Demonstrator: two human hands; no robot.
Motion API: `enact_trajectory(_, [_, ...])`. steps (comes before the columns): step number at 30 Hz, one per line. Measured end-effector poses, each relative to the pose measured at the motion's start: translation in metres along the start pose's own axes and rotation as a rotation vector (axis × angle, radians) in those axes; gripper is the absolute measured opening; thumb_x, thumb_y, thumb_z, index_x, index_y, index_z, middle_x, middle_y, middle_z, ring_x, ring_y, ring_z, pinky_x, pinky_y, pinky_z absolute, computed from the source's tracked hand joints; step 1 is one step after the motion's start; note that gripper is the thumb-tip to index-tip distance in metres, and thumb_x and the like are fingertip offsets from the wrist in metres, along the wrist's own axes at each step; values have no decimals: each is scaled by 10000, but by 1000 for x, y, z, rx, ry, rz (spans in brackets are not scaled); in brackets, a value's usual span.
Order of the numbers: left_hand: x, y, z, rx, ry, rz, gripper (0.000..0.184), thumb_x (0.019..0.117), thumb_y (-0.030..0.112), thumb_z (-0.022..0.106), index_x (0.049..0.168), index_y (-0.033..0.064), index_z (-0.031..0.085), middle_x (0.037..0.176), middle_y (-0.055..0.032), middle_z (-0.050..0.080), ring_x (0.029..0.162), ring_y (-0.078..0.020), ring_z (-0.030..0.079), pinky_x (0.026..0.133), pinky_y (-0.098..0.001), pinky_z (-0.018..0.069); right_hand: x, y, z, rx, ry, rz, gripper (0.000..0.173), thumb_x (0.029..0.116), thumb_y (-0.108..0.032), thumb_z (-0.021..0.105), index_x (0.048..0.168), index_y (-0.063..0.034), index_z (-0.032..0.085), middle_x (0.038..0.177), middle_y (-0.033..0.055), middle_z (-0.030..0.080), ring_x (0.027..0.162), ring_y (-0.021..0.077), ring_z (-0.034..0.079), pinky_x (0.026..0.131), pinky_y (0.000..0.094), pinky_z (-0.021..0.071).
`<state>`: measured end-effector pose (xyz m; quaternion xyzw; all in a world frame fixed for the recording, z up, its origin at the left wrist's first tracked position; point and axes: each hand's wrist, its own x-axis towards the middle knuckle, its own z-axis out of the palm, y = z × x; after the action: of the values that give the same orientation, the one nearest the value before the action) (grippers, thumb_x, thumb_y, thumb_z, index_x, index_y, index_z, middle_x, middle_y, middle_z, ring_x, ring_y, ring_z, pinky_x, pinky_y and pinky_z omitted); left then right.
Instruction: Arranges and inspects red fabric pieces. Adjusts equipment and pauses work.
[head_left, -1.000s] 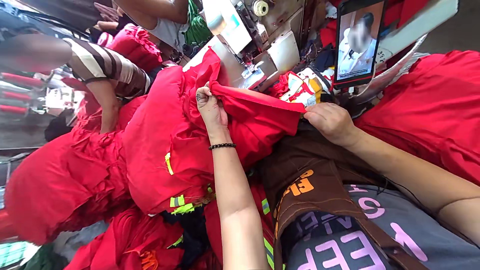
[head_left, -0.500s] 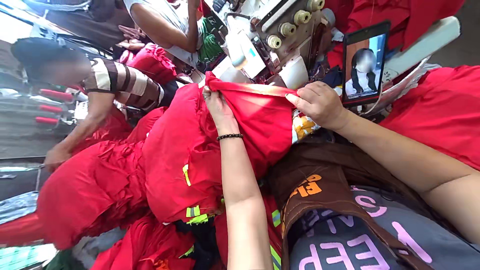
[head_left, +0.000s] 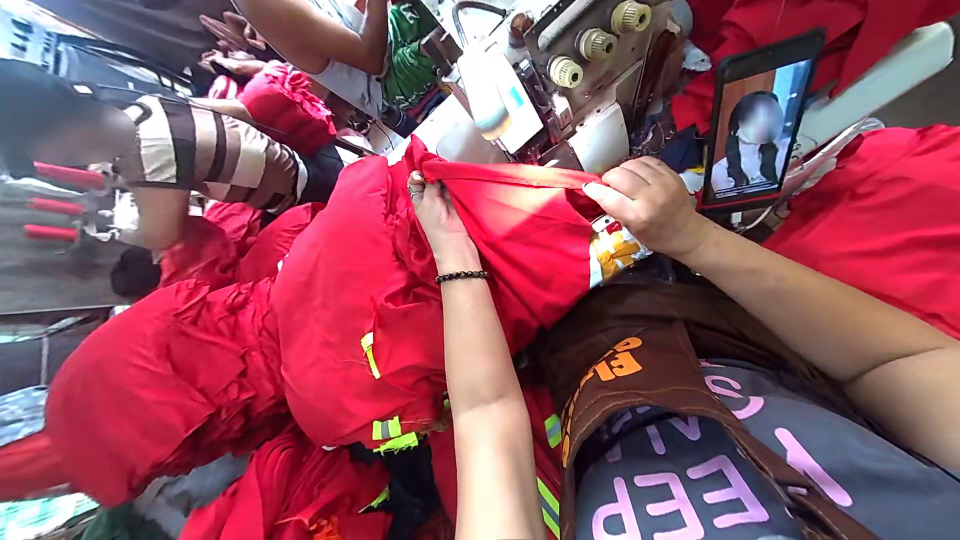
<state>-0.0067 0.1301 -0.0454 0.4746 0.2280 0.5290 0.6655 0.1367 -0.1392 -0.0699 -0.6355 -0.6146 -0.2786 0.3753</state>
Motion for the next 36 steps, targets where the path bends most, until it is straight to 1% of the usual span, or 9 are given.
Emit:
enact_trajectory(16, [1, -3, -1, 21, 39, -16, 250, 1006, -101, 405, 1029, 132, 491, 905, 34, 635, 862, -63, 649, 799, -254, 569, -1, -3, 0, 28, 16, 23, 195, 1009, 11, 526, 1063, -6, 713, 914, 190, 700, 872, 363, 700, 828, 467, 567])
enact_trajectory(19, [-3, 5, 4, 66, 126, -27, 245, 970, -125, 439, 1038, 104, 490, 888, 5, 617, 812, -75, 635, 770, -255, 570, 6, -9, -7, 153, -108, 269, 265, 1006, -6, 531, 1203, -15, 709, 912, 194, 678, 872, 358, 685, 798, 475, 562])
enact_trajectory(21, [-9, 25, 18, 175, 213, 56, 198, 965, -112, 487, 1068, 57, 478, 906, -28, 569, 799, -109, 613, 783, -290, 576, 19, -14, -23, 430, -309, 582, 402, 978, -35, 537, 1362, -75, 652, 1010, 148, 688, 849, 253, 664, 760, 418, 555])
enact_trajectory(23, [-12, 47, 29, 284, 180, 310, 174, 910, -132, 547, 999, 16, 528, 878, -40, 602, 803, -117, 630, 761, -300, 576, 26, -13, -39, 950, -440, 847, 389, 952, -12, 592, 1322, -103, 669, 945, 42, 697, 679, 77, 609, 615, 237, 530])
enact_trajectory(26, [-4, 63, 37, 455, -69, 625, 174, 830, -150, 605, 920, -2, 590, 860, -31, 652, 818, -98, 641, 743, -270, 559, 22, -12, -51, 1599, -570, 1086, 338, 933, 43, 559, 1239, -36, 677, 895, 25, 726, 617, 27, 611, 567, 177, 526])
enact_trajectory(28, [1, 59, 36, 776, -196, 600, 100, 846, -76, 610, 936, -38, 634, 975, -108, 654, 919, -142, 630, 823, -289, 531, 15, -13, -48, 1677, -611, 1177, 307, 939, 24, 542, 1211, -30, 673, 874, 40, 726, 609, 32, 611, 558, 178, 523])
enact_trajectory(31, [-19, 49, 44, 1192, -193, 397, 139, 881, -3, 636, 969, 47, 731, 1171, -151, 655, 1146, -237, 602, 1013, -374, 466, 2, -13, -40, 1620, -615, 1246, 326, 949, 23, 516, 1229, -22, 676, 853, 62, 715, 581, 43, 592, 538, 184, 510])
enact_trajectory(34, [-65, 40, 49, 1266, -224, 467, 194, 953, 25, 582, 1007, 60, 765, 1179, -133, 704, 1162, -259, 629, 1028, -390, 474, -10, -12, -39, 1567, -650, 1233, 287, 964, 12, 508, 1187, -58, 675, 891, 16, 713, 638, 34, 612, 590, 191, 528])
enact_trajectory(36, [-105, 45, 50, 1322, -345, 415, 237, 1017, 43, 530, 1166, 36, 714, 1254, -130, 689, 1227, -255, 622, 1081, -386, 468, -16, -12, -38, 1472, -640, 1191, 245, 967, -11, 534, 1143, -73, 693, 930, -3, 720, 699, 42, 639, 635, 207, 548])
